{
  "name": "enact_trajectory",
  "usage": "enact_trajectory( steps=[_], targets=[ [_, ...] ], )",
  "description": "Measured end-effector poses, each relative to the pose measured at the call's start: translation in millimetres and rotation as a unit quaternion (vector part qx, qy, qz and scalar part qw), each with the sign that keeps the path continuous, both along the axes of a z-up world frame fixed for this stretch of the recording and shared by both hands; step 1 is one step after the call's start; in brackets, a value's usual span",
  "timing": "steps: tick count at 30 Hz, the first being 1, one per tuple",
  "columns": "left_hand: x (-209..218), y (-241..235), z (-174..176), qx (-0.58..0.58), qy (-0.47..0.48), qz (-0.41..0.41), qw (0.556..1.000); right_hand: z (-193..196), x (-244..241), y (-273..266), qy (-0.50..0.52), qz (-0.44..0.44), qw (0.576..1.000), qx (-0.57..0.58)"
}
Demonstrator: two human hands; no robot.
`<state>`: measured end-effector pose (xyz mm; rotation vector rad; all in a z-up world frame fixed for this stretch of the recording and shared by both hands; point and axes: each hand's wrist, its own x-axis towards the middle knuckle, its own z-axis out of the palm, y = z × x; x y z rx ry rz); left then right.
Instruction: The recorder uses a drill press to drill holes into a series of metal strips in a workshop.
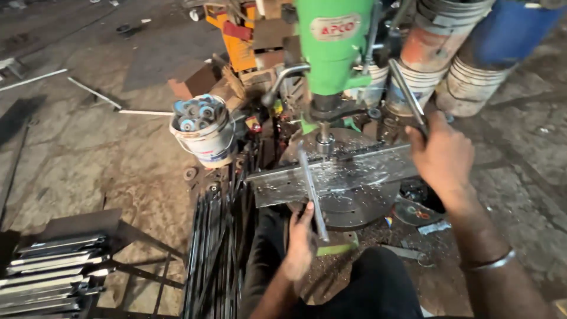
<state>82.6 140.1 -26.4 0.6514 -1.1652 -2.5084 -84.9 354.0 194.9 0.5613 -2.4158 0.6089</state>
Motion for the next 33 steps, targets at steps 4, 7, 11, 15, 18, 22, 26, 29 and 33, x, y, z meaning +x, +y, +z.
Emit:
enact_trajectory(
  steps=[4,7,11,15,18,22,26,29,33],
  targets=[
    [-2.8,10.5,38.8,0.105,0.109,0.039,0.988,2.3,-4.4,1.7,0.001,-0.023,1.0,0.006],
    [-35.8,5.3,-5.6,0.124,0.113,0.091,0.982,-2.7,-5.6,4.1,-0.001,-0.024,1.0,0.016],
    [-66.2,-5.4,4.9,0.179,-0.022,0.17,0.969,-10.8,-11.5,12.3,0.023,-0.002,1.0,0.018],
    [-90.1,-16.1,-45.0,0.133,0.036,0.061,0.988,-19.2,-18.1,18.8,0.025,0.01,0.999,0.022],
    [-54.0,-16.1,23.6,-0.019,-0.063,-0.125,0.99,-17.4,-27.1,19.3,0.036,0.012,0.999,0.029],
    [-41.3,-68.4,42.2,-0.607,-0.128,-0.015,0.784,-23.3,-18.1,21.5,0.037,0.004,0.998,0.041],
    [-57.2,-122.7,42.7,-0.79,-0.086,0.058,0.605,-17.8,-16.8,16.2,0.04,0.014,0.999,0.024],
    [-74.4,-138.2,22.7,-0.844,-0.079,-0.037,0.53,-11.3,-7.4,11.9,0.027,0.004,0.999,0.019],
    [-76.0,-144.2,16.6,-0.868,-0.06,-0.044,0.49,-8.4,-1.4,9.7,0.006,-0.011,1.0,0.015]
  ],
)
